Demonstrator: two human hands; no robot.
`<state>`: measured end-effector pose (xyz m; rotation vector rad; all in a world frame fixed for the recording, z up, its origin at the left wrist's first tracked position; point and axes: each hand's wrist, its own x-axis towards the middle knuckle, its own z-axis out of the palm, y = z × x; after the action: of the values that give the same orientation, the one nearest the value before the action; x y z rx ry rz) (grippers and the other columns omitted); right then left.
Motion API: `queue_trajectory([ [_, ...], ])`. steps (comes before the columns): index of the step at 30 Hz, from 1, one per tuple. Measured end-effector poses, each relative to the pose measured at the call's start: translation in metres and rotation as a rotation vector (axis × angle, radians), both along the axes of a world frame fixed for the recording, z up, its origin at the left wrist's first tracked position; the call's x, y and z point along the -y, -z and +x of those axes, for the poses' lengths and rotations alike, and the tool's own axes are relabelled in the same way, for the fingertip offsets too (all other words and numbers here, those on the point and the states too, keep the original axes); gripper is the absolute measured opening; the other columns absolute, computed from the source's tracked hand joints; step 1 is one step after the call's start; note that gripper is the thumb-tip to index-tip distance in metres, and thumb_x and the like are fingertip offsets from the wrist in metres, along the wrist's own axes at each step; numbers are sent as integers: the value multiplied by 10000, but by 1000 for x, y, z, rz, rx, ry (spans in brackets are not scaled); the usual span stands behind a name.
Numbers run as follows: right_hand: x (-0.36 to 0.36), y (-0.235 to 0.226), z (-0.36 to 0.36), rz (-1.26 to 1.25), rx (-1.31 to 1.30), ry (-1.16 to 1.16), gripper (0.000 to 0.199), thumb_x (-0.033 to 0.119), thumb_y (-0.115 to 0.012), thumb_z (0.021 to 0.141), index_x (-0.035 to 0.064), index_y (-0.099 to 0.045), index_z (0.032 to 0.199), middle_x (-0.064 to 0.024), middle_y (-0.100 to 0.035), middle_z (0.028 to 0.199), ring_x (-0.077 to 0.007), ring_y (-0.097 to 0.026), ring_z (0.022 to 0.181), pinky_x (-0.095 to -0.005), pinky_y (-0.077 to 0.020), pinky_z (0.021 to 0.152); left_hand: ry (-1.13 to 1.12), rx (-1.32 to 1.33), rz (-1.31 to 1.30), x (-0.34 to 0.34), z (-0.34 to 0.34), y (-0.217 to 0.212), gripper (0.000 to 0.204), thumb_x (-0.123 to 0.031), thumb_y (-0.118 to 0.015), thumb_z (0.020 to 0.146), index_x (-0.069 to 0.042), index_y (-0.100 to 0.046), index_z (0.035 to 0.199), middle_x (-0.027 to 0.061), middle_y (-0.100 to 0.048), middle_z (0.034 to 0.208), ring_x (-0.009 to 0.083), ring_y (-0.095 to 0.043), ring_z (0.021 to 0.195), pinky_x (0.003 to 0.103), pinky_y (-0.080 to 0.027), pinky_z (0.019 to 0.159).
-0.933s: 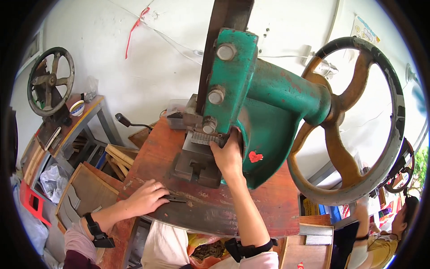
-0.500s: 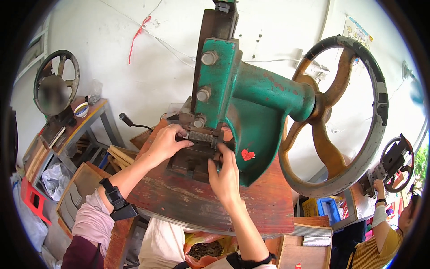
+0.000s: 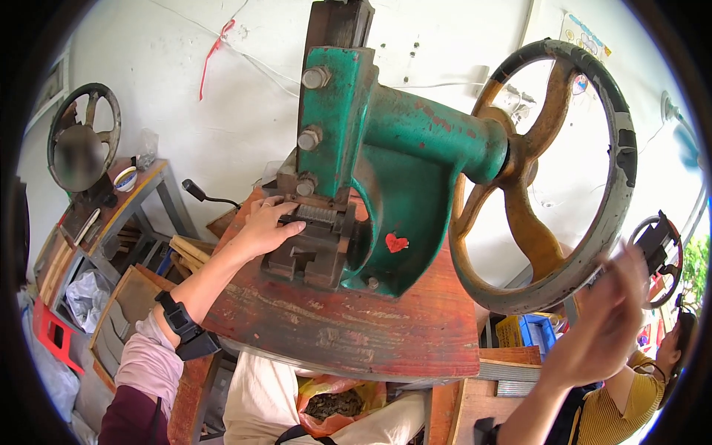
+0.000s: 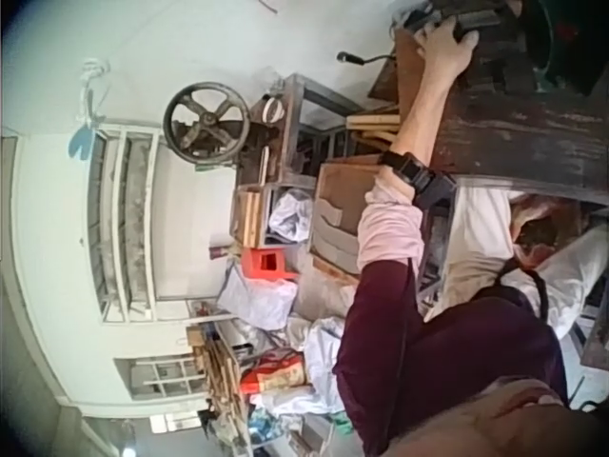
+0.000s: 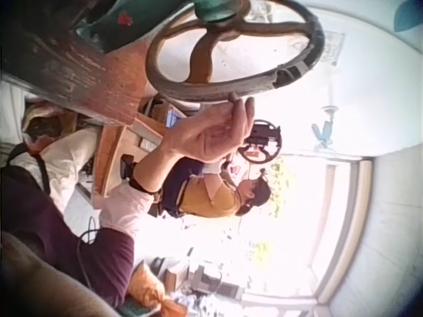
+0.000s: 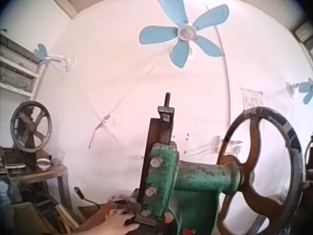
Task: Manually operate a hand-wheel press machine to process small rectangular blocks, likely plastic or rubber incense sticks, and arrange them in a tray.
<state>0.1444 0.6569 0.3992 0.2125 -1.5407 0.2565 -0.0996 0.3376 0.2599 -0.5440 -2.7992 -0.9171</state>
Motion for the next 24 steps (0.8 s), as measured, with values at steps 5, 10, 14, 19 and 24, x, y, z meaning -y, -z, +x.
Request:
queue_trajectory([
  [5, -26, -85, -57, 8, 166, 315, 581, 374, -622, 831, 83, -462, 1307, -162, -555, 1200, -275, -516, 1142, -398, -398, 987, -60, 68, 52, 8, -1, 4, 571, -457, -630, 799, -153, -543, 1274, 208, -364, 1391, 391, -222, 1308, 535, -224, 1024],
  [10, -22, -150, -80, -149, 656, 327, 696, 453, -617, 809, 125, -358, 1364, -136, -580, 1016, -199, -575, 874, -315, -474, 731, -9, 82, 143, 8, -7, 8, 579, -471, -633, 791, -151, -551, 1267, 212, -364, 1391, 393, -213, 1313, 536, -214, 1027],
  [14, -19, -176, -104, -223, 883, 340, 544, 433, -567, 859, 117, -399, 1268, -16, -426, 708, -89, -482, 577, -223, -411, 497, -42, 22, 32, 5, 0, 6, 590, -445, -592, 838, -50, -528, 1271, 203, -387, 1373, 361, -230, 1309, 497, -207, 1053],
  [19, -27, -212, -122, -300, 1105, 334, 386, 417, -554, 861, 89, -426, 1020, 3, -421, 691, -65, -438, 493, -194, -351, 387, -26, -68, -96, -4, -2, 14, 549, -417, -504, 899, -40, -484, 1297, 204, -403, 1356, 356, -202, 1318, 541, -202, 1022],
  [24, -54, -220, -121, -241, 1071, 380, 331, 385, -578, 859, 79, -485, 945, 31, -397, 612, -52, -389, 450, -201, -332, 386, -29, 56, 187, 0, 4, 1, 703, -397, -687, 778, 1, -426, 1295, 245, -475, 1265, 369, -356, 1243, 466, -313, 978],
])
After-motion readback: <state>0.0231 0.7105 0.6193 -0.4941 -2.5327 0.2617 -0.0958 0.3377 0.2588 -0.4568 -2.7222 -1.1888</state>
